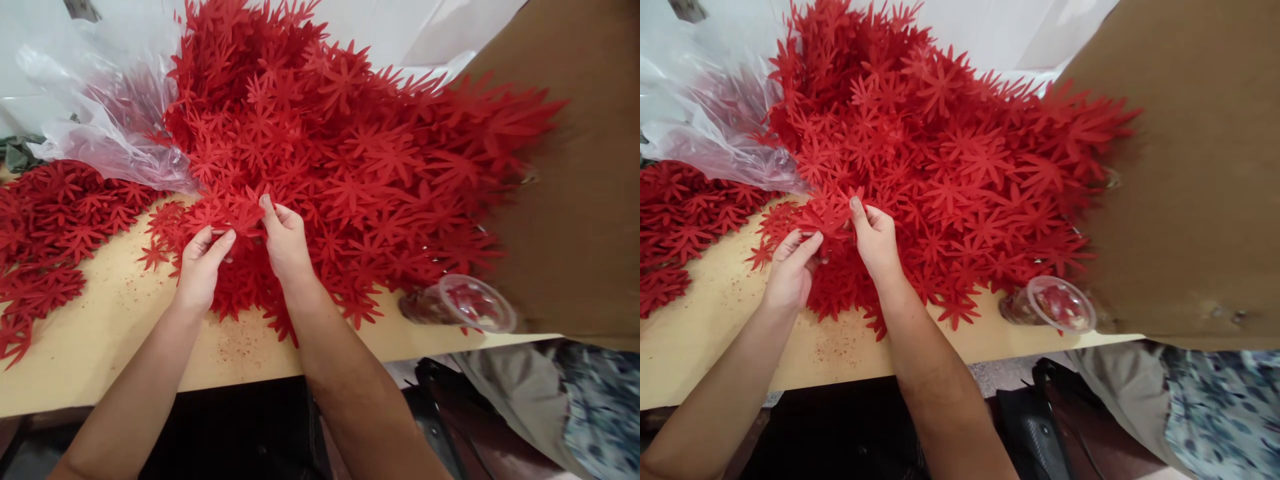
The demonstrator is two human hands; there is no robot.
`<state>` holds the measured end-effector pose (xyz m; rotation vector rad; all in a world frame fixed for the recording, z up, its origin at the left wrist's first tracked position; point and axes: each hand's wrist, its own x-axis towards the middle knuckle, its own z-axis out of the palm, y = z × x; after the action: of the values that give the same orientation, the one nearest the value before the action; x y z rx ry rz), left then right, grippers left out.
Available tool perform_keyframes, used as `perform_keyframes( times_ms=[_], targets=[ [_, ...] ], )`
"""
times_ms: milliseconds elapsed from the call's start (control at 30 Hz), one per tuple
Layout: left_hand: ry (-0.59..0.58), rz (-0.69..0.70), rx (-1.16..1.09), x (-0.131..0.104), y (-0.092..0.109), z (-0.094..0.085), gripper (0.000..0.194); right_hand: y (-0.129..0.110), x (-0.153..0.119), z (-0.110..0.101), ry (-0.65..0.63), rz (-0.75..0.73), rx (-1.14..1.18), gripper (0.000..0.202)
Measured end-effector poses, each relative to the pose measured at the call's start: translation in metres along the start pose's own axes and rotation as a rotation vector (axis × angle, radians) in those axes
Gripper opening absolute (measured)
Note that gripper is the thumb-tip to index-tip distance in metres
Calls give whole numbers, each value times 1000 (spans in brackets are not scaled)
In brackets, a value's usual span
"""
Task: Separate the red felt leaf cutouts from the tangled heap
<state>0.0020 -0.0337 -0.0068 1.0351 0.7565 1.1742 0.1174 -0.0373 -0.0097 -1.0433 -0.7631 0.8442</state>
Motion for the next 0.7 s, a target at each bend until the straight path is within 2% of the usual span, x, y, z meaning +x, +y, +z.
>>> perform_keyframes(
  times_ms=[167,267,467,600,700],
  targets=[
    [-87,197,183,0,0,-3,14,-2,-4,5,-183,-6,-46,35],
    [-108,300,311,2,2,-5,10,1,-4,4,-242,4,-143,36],
    [-29,407,451,3,-1,-6,10,10,-3,1,-114,-162,-276,31],
    [-71,422,395,1,3,-4,11,7,-2,3,-172,-161,-219,28],
    [-133,374,336,4,4,-4,11,4,-2,4,-121,-184,-227,30]
  ],
)
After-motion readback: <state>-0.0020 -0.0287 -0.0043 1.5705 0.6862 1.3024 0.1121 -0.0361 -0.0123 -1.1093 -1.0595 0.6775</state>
